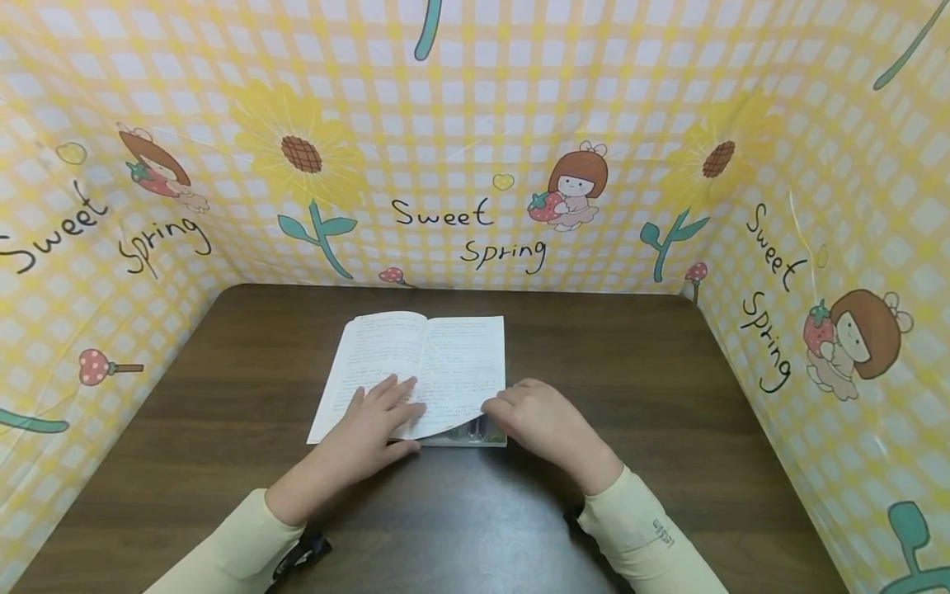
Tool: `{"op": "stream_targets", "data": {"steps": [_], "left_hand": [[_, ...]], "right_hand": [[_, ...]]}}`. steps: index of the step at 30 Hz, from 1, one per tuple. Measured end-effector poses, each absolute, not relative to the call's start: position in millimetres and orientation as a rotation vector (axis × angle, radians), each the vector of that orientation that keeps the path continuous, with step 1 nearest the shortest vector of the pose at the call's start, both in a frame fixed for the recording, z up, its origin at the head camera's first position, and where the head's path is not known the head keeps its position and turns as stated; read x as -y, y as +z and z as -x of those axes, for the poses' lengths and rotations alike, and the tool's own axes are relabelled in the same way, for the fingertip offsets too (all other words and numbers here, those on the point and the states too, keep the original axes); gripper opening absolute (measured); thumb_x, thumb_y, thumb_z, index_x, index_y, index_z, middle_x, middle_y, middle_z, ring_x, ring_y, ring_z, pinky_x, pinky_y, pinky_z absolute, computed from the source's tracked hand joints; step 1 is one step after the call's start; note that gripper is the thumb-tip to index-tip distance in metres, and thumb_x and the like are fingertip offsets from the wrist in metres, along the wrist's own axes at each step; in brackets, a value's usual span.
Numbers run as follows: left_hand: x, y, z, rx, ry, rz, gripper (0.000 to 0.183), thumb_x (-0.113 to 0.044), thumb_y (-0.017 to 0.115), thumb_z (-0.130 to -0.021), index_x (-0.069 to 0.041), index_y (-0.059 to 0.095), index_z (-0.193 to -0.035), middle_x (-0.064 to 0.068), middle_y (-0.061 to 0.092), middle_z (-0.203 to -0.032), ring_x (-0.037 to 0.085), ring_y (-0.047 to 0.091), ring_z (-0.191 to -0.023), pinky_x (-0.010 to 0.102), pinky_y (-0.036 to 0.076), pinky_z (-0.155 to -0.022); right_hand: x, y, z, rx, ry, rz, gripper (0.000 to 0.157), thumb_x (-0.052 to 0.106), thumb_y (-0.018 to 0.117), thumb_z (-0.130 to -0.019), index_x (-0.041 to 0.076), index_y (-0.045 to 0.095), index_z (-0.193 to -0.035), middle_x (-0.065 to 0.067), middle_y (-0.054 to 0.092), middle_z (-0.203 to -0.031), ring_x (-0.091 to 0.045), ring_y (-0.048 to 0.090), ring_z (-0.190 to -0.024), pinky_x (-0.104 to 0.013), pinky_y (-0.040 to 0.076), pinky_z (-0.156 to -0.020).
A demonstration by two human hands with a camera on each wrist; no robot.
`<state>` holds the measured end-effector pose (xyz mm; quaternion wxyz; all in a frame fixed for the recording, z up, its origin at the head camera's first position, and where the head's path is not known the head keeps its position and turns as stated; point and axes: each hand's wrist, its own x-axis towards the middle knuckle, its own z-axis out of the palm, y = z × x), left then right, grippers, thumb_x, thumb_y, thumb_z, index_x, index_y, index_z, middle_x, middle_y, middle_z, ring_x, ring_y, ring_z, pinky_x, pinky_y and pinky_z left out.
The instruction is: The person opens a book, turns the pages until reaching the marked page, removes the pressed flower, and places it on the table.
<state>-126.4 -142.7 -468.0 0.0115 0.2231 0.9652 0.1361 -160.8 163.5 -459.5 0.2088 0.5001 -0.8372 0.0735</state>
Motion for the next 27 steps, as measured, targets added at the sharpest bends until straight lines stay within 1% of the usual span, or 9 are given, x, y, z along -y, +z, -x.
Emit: {"op": "stream_targets", "data": {"steps": [4, 8, 11, 14, 17, 19, 22, 24, 27], "left_hand": [[142, -468, 125, -2.972, 0.429, -0.782, 0.052, -0.041, 0.078, -0.091, -0.020, 0.067, -0.137, 0.006, 0.043, -0.161, 0.036, 0.032, -0.152, 0.075, 0.022, -0.114], [141, -470, 126, -2.986, 0.417, -0.770, 0.049, -0.043, 0.077, -0.091, -0.020, 0.069, -0.133, 0.006, 0.050, -0.156, 0.035, 0.036, -0.150, 0.075, 0.025, -0.113], [140, -471, 128, -3.031, 0.380, -0.751, 0.043, -0.041, 0.076, -0.092, -0.020, 0.072, -0.128, 0.005, 0.057, -0.150, 0.033, 0.043, -0.146, 0.074, 0.030, -0.111], [140, -471, 129, -3.069, 0.350, -0.736, 0.039, -0.038, 0.076, -0.093, -0.020, 0.071, -0.127, 0.005, 0.061, -0.145, 0.031, 0.048, -0.142, 0.071, 0.036, -0.109], [139, -470, 129, -3.087, 0.346, -0.714, 0.043, -0.038, 0.075, -0.093, -0.018, 0.069, -0.131, 0.006, 0.061, -0.145, 0.030, 0.051, -0.139, 0.068, 0.040, -0.107], [139, -470, 128, -3.106, 0.362, -0.706, 0.048, -0.040, 0.074, -0.093, -0.016, 0.067, -0.133, 0.009, 0.060, -0.146, 0.030, 0.053, -0.137, 0.067, 0.042, -0.105], [140, -469, 128, -3.146, 0.392, -0.702, 0.055, -0.045, 0.073, -0.093, -0.014, 0.064, -0.137, 0.012, 0.056, -0.149, 0.032, 0.057, -0.134, 0.066, 0.044, -0.104], [140, -467, 128, -3.181, 0.420, -0.715, 0.061, -0.045, 0.074, -0.092, -0.014, 0.060, -0.142, 0.014, 0.052, -0.153, 0.035, 0.058, -0.132, 0.064, 0.045, -0.103], [140, -465, 128, -3.240, 0.442, -0.758, 0.077, -0.038, 0.078, -0.090, -0.015, 0.044, -0.155, 0.016, 0.041, -0.160, 0.039, 0.054, -0.134, 0.062, 0.045, -0.104]], "right_hand": [[-162, -455, 159, 2.281, 0.165, -1.366, 0.021, 0.006, 0.072, -0.090, 0.014, 0.072, -0.109, 0.004, 0.077, -0.100, -0.011, 0.072, -0.093, -0.035, 0.056, -0.091], [-162, -452, 157, 2.219, 0.180, -1.353, 0.023, 0.009, 0.076, -0.089, 0.013, 0.075, -0.112, 0.001, 0.078, -0.105, -0.015, 0.073, -0.100, -0.038, 0.056, -0.094], [-162, -451, 156, 2.183, 0.217, -1.348, 0.021, 0.011, 0.073, -0.093, 0.012, 0.075, -0.114, 0.000, 0.078, -0.109, -0.017, 0.073, -0.104, -0.040, 0.055, -0.096], [-162, -449, 156, 2.144, 0.285, -1.326, 0.020, 0.013, 0.065, -0.099, 0.011, 0.075, -0.117, -0.002, 0.077, -0.113, -0.020, 0.073, -0.107, -0.042, 0.055, -0.097], [-163, -447, 157, 2.081, 0.374, -1.290, 0.024, 0.016, 0.056, -0.104, 0.009, 0.075, -0.117, -0.003, 0.077, -0.112, -0.021, 0.073, -0.103, -0.043, 0.056, -0.093], [-164, -446, 157, 2.039, 0.426, -1.266, 0.025, 0.018, 0.054, -0.106, 0.008, 0.075, -0.115, -0.003, 0.077, -0.108, -0.021, 0.073, -0.099, -0.043, 0.057, -0.089], [-164, -444, 159, 2.003, 0.475, -1.245, 0.024, 0.018, 0.056, -0.105, 0.007, 0.075, -0.112, -0.003, 0.077, -0.103, -0.020, 0.073, -0.093, -0.041, 0.058, -0.084], [-165, -443, 160, 2.011, 0.489, -1.233, 0.022, 0.018, 0.058, -0.103, 0.006, 0.075, -0.112, -0.003, 0.077, -0.102, -0.020, 0.073, -0.092, -0.042, 0.058, -0.083], [-166, -444, 161, 2.044, 0.490, -1.212, 0.021, 0.017, 0.061, -0.101, 0.007, 0.075, -0.113, -0.003, 0.076, -0.104, -0.020, 0.073, -0.093, -0.042, 0.058, -0.083]]}}
